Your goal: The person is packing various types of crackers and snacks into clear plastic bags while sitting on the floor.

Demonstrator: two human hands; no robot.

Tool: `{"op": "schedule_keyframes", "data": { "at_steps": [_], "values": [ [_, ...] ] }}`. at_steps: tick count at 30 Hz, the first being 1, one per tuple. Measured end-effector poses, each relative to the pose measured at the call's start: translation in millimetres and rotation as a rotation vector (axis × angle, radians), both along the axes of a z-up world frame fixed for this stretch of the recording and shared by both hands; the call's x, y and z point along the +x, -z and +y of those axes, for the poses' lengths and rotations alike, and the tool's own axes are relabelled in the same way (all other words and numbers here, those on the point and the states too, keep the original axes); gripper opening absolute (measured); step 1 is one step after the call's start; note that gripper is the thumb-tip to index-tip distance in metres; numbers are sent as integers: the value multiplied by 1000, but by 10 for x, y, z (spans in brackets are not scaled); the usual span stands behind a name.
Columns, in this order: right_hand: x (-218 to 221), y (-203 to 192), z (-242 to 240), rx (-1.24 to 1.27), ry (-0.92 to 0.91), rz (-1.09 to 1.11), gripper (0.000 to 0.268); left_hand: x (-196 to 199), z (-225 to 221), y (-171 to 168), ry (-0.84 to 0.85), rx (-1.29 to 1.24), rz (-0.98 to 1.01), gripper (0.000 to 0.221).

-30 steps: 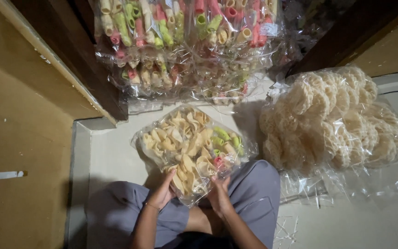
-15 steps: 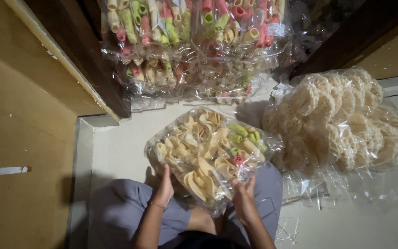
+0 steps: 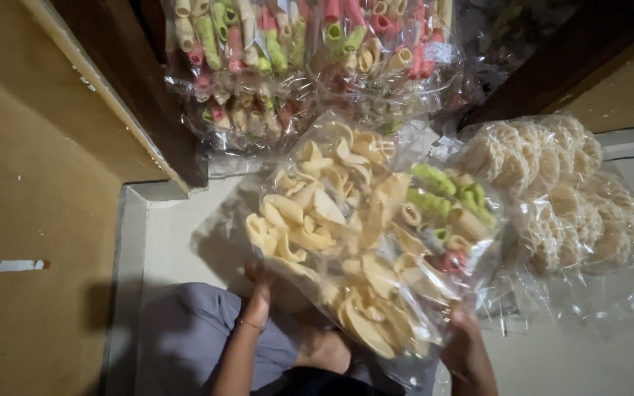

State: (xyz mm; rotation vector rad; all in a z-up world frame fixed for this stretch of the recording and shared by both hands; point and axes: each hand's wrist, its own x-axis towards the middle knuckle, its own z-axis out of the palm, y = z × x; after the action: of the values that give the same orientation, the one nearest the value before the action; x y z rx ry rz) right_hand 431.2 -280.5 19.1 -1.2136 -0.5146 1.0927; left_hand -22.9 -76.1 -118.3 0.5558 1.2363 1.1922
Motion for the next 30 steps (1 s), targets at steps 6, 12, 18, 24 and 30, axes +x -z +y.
{"op": "schedule_keyframes", "data": {
  "at_steps": [6, 12, 18, 24, 30],
  "values": [
    [658, 560, -122, 353, -77, -66, 98, -33, -89, -258, 152, 97, 232, 79],
    [579, 169, 7, 521, -43, -26, 83, -19, -56, -82, 132, -186, -113, 91],
    [398, -513, 272, 685, -21, 26, 68, 187, 76, 175, 127, 76, 193, 82],
    [-46, -1759, 743, 846, 15, 79, 54, 108, -158, -316, 424, 136, 447, 67],
    [-50, -2345, 1263, 1026, -27, -18, 34, 120, -192, -295, 617, 14, 764, 96]
  ]
}}
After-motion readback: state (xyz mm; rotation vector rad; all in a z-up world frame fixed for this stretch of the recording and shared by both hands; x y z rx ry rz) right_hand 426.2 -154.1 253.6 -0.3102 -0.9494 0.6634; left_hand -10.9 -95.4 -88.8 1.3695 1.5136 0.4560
